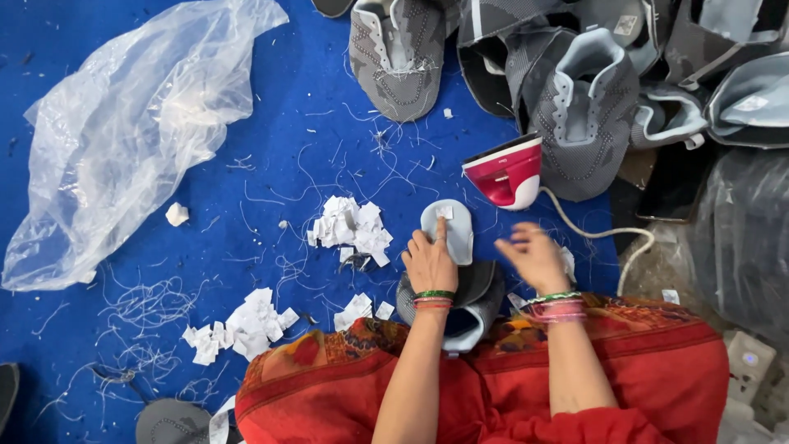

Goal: Pressing and ironing inner lining components onto shoe uppers during manufacturing.

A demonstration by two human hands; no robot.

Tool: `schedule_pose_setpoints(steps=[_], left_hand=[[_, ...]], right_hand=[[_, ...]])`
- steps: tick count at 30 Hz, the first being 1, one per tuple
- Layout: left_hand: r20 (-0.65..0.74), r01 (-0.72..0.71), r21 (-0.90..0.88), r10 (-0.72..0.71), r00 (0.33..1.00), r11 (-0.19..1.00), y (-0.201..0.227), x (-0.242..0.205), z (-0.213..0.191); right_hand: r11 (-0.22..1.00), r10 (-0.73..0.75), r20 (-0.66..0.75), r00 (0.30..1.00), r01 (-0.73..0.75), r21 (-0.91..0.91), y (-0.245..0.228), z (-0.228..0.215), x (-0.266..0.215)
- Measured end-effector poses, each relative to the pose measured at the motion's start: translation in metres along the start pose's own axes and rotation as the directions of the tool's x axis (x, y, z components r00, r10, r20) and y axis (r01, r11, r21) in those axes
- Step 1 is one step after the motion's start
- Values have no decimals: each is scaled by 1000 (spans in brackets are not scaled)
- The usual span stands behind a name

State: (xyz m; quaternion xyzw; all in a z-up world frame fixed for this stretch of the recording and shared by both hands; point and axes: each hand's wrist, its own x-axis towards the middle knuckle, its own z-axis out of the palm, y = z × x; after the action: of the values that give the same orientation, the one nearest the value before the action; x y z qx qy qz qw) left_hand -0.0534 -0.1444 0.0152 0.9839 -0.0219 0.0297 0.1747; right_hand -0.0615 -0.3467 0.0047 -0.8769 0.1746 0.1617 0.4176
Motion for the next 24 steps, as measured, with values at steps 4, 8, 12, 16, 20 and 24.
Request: schedule_pose_setpoints(steps=[4,8,12,16,20,24], left_hand=[[-3,1,-8,-1,1000,1000,1,-2,-4],[-11,-2,-12,2,1000,1000,-2,-10,9],[-51,2,21,-1,999,1000,-4,-4,11],[-69,7,16,-6,998,1000,-6,-5,20],[-25,20,14,-19,1000,1000,-1,-16,10],[305,-54,57,34,952,997,34,-42,-61]], right_hand=[[995,-49,-453,890,81,51,-33,-21,-3],[845,-497,-560,662,515,-141,-71,-35,10],[785,-602,-256,757,502,-362,-135,-49,-13],[717,-388,19,922,315,-622,-156,-30,-10],[527,-462,114,880,375,-762,-124,-8,13],[492,-595,84,800,444,-749,-112,2,20]])
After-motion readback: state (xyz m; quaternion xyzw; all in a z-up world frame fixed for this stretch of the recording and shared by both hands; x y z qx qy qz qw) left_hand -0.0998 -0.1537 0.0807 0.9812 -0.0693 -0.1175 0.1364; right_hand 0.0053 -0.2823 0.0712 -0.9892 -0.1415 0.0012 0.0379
